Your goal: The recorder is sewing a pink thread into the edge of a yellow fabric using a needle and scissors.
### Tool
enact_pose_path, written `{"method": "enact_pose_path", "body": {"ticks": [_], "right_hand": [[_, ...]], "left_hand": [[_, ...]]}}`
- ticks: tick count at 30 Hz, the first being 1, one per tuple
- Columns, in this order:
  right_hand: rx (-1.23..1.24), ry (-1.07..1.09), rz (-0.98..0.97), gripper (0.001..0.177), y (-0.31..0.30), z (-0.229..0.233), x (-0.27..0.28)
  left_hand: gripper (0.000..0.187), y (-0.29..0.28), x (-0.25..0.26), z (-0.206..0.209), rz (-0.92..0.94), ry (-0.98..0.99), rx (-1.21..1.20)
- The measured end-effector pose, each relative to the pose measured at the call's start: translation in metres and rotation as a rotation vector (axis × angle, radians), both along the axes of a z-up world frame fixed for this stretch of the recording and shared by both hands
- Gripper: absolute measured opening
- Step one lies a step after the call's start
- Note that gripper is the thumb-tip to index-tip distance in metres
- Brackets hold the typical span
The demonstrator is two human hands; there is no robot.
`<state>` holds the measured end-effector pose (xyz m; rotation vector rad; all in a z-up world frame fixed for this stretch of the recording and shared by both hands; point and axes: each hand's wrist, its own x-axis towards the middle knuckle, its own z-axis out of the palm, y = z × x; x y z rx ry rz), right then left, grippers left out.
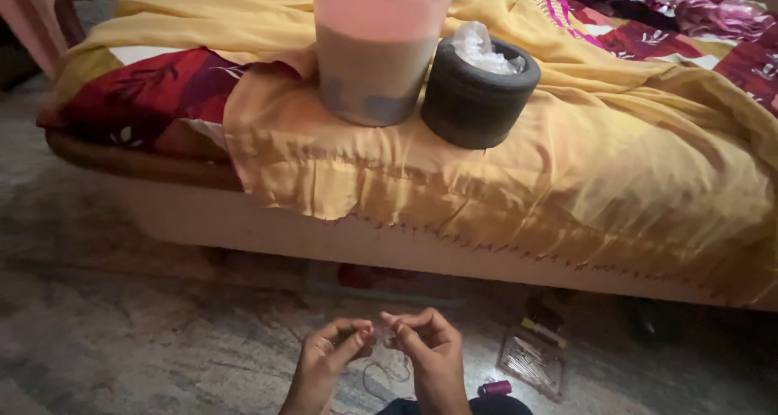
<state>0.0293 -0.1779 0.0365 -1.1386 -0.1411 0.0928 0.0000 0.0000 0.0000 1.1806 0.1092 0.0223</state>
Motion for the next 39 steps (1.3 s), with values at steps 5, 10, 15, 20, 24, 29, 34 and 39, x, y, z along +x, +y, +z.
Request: {"method": "enact_pose_path", "body": {"ticks": [5, 10, 15, 20, 24, 29, 34, 39], "right_hand": [[0.123, 0.123, 0.026, 0.004, 0.009, 0.022, -0.011], [0.188, 0.206, 0.059, 0.005, 0.003, 0.041, -0.010], [0.111, 0.200, 0.049, 0.008, -0.016, 0.054, -0.004], [0.022, 0.195, -0.089, 0.007, -0.042, 0.059, 0.005], [0.125, 0.171, -0.122, 0.006, -0.053, 0.055, 0.010], [0.099, 0.050, -0.243, 0.009, -0.067, 0.040, 0.015], [-0.034, -0.117, -0.326, 0.008, -0.064, 0.050, 0.008], [0.038, 0.044, -0.363, 0.006, -0.069, 0.055, 0.015]], "left_hand": [[0.023, -0.002, -0.013, 0.025, -0.054, 0.053, -0.262], [0.031, -0.024, -0.012, 0.007, -0.128, -0.029, -0.250], [0.041, -0.035, -0.014, -0.012, -0.241, -0.030, -0.198], [0.020, -0.021, -0.010, -0.027, -0.210, 0.100, -0.323], [0.015, -0.012, -0.014, -0.016, -0.173, 0.086, -0.297], [0.012, -0.013, -0.015, -0.023, -0.154, 0.039, -0.327], [0.012, -0.017, -0.014, -0.038, -0.153, 0.005, -0.291], [0.014, -0.009, -0.007, -0.017, -0.087, 0.008, -0.085]]}}
